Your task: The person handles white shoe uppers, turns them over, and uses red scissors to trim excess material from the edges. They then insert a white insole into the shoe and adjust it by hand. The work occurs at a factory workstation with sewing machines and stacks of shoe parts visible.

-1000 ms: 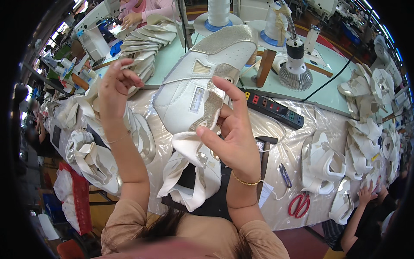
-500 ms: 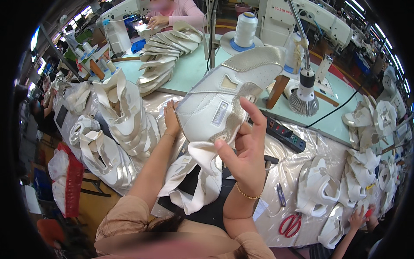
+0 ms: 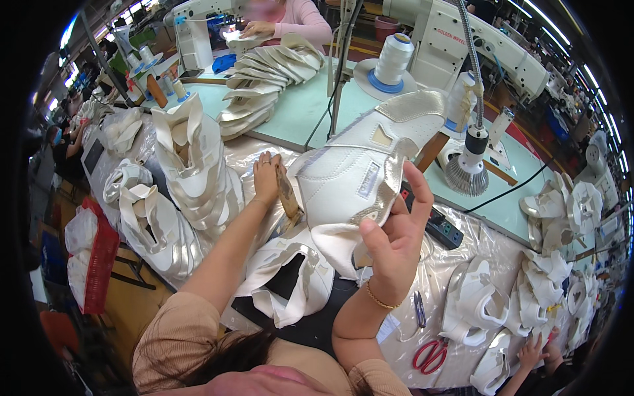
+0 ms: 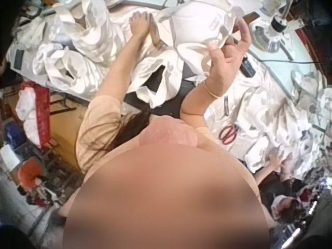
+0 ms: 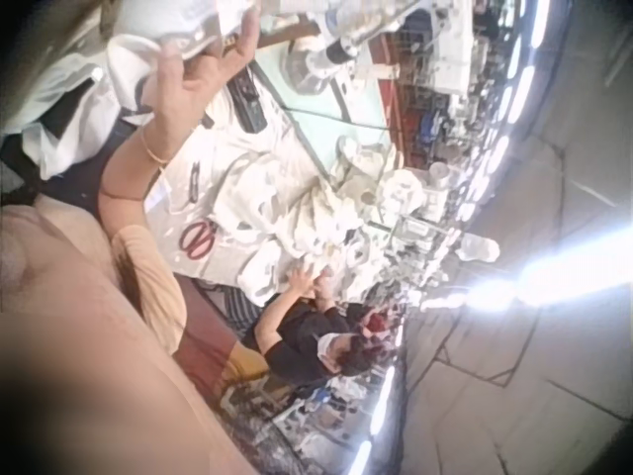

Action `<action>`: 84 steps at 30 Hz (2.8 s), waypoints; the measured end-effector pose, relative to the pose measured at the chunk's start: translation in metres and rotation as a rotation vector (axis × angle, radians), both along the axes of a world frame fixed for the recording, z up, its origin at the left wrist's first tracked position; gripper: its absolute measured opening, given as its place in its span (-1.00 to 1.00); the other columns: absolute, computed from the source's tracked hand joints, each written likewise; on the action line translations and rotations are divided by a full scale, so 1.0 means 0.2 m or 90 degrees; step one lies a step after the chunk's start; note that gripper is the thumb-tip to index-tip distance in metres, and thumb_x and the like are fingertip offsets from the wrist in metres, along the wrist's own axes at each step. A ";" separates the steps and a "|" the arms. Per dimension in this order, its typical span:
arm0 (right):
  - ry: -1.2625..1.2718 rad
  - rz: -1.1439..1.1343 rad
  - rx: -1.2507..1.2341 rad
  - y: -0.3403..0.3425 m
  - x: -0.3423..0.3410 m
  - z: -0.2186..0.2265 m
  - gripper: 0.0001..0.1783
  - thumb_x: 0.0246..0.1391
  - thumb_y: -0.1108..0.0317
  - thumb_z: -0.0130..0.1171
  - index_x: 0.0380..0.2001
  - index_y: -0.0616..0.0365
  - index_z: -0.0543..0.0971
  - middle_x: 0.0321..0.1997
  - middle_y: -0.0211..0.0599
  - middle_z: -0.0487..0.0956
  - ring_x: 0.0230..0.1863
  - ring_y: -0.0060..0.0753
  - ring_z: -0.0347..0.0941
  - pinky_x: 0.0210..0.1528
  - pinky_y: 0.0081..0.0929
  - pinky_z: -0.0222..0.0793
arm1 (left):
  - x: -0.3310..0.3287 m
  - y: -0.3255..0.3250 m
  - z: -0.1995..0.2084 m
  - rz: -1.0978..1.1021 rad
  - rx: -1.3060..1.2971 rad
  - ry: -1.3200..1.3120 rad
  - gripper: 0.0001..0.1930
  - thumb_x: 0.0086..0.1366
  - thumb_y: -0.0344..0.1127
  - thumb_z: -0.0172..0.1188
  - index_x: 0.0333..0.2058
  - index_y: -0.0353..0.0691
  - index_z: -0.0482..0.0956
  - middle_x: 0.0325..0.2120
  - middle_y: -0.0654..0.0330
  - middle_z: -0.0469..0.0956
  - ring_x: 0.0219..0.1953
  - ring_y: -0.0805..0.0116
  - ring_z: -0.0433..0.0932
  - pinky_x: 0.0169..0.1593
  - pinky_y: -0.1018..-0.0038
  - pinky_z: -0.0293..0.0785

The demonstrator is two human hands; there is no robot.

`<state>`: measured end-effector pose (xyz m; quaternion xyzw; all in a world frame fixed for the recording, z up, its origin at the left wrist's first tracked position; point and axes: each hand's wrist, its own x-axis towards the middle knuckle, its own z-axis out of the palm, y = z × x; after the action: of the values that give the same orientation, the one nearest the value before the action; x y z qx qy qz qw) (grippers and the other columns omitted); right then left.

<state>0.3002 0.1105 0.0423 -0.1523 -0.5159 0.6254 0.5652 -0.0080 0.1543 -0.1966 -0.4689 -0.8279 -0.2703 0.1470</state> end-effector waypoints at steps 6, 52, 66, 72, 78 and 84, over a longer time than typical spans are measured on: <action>0.004 -0.016 -0.004 0.01 -0.01 0.00 -0.06 -0.10 0.51 0.17 0.34 0.14 -0.04 0.13 -0.01 0.44 0.16 -0.31 0.38 0.21 -0.42 0.19 | 0.00 -0.01 0.00 -0.010 0.002 0.006 -0.70 0.22 -0.27 -0.02 -0.13 -0.26 0.51 0.09 -0.22 0.39 0.22 -0.14 0.28 0.27 -0.04 0.08; -0.063 -0.036 0.004 -0.01 -0.07 -0.01 -0.12 -0.04 0.47 0.18 0.33 0.14 0.00 0.13 -0.02 0.41 0.14 -0.29 0.39 0.18 -0.39 0.25 | -0.01 0.01 -0.02 -0.006 0.009 0.045 -0.71 0.19 -0.28 0.02 -0.14 -0.27 0.50 0.06 -0.23 0.40 0.18 -0.15 0.31 0.23 -0.05 0.12; -0.078 -0.045 -0.009 -0.02 -0.07 0.01 -0.16 -0.05 0.47 0.17 0.30 0.17 0.05 0.11 -0.05 0.42 0.10 -0.32 0.40 0.14 -0.42 0.29 | -0.02 0.01 -0.05 0.000 0.007 0.076 -0.71 0.19 -0.27 0.03 -0.16 -0.26 0.51 0.05 -0.20 0.42 0.18 -0.14 0.31 0.23 -0.06 0.13; -0.067 -0.035 0.002 -0.03 -0.05 0.01 -0.17 -0.05 0.50 0.16 0.30 0.18 0.06 0.11 -0.07 0.42 0.09 -0.34 0.41 0.11 -0.45 0.31 | -0.02 0.01 -0.03 -0.007 -0.010 0.048 -0.70 0.20 -0.27 0.02 -0.13 -0.26 0.51 0.06 -0.22 0.40 0.19 -0.15 0.30 0.24 -0.07 0.10; -0.076 -0.020 0.006 -0.04 -0.05 0.03 -0.19 -0.03 0.51 0.16 0.30 0.18 0.06 0.08 -0.07 0.44 0.08 -0.35 0.42 0.09 -0.45 0.33 | -0.01 0.00 -0.03 -0.013 -0.045 0.033 -0.69 0.25 -0.26 0.02 -0.06 -0.21 0.45 0.10 -0.21 0.35 0.22 -0.17 0.24 0.26 -0.06 0.06; -0.048 -0.012 -0.029 -0.02 -0.10 0.02 -0.19 -0.01 0.51 0.15 0.31 0.15 0.05 0.08 -0.06 0.45 0.07 -0.33 0.42 0.09 -0.42 0.34 | -0.02 0.01 -0.03 -0.006 -0.006 0.063 -0.70 0.21 -0.25 0.02 -0.12 -0.24 0.50 0.06 -0.21 0.40 0.18 -0.15 0.31 0.23 -0.08 0.13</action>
<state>0.2808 0.1060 0.0471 -0.1936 -0.5212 0.6253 0.5476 -0.0112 0.1554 -0.2022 -0.4864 -0.8186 -0.2438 0.1842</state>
